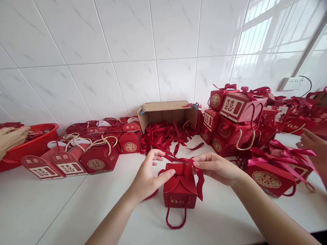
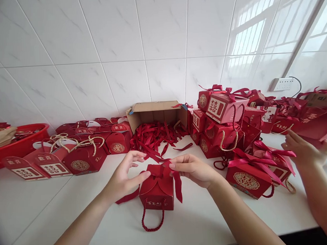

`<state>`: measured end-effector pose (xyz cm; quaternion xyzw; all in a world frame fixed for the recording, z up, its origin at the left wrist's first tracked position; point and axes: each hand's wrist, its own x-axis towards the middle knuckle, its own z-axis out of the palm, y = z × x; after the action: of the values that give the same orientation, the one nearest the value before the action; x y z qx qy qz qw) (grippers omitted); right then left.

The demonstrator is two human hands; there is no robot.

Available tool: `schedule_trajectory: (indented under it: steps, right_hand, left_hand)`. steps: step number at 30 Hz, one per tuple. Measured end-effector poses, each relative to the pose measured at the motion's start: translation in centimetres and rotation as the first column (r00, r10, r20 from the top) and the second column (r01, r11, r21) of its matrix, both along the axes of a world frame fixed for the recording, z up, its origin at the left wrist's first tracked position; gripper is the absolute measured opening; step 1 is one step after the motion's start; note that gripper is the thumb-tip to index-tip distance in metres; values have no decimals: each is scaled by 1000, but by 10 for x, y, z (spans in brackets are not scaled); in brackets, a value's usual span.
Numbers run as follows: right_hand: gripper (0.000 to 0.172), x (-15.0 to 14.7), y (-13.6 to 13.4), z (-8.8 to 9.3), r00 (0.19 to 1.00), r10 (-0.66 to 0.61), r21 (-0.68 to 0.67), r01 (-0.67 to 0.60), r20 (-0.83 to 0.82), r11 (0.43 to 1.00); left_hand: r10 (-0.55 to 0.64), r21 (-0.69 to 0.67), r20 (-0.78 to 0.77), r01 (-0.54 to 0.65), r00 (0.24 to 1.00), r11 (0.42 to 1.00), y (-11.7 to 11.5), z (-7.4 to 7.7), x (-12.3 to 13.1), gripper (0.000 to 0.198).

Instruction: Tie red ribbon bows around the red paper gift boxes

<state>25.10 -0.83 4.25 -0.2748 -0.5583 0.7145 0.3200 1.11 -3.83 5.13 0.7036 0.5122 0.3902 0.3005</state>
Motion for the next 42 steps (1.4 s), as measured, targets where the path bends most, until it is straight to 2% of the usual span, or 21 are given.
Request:
schedule_trajectory:
  steps: [4,7,13,17,21,25,29,33,39,42]
  right_hand:
    - [24,-9,-7,12,999,-36,-53,36,7,998]
    - [24,-10,-12,17,998,-52,-29,53,46,998]
    - [29,1,-36,21,932,-199,260,120,302,958]
    - [32,8,-47,18,904,-210,277,107,372,955]
    - [34,4,-43,14,891,-296,278,205,344,938]
    - [39,-10,-33,13,860,-365,359,234,356,903]
    - [51,-23,-20,10,879,-359,467,186,315,864]
    - [34,-35,-10,-2,908,-317,589,102,274,802]
    - [28,-42,-6,-16,844,-497,709,225,201,669]
    - [26,-40,-2,-12,873,-452,741,179,184,647]
  left_hand:
    - [-79,108,-94,89,992,990,-3,6,29,36]
    - [-23,152,-104,39,994,988,4,1,42,25]
    - [38,70,5,-38,999,997,20,-14,35,24]
    - [51,113,22,-54,998,992,22,-17,31,25]
    - [36,213,-16,-32,999,977,18,-9,36,23]
    - [69,337,-55,-47,996,940,15,2,38,24]
    - [180,465,-169,-83,969,881,13,7,35,26]
    - [275,501,-230,-128,934,856,10,7,30,26]
    - [239,403,-271,-115,932,908,1,9,17,21]
    - [198,300,-256,-117,946,947,-1,5,7,22]
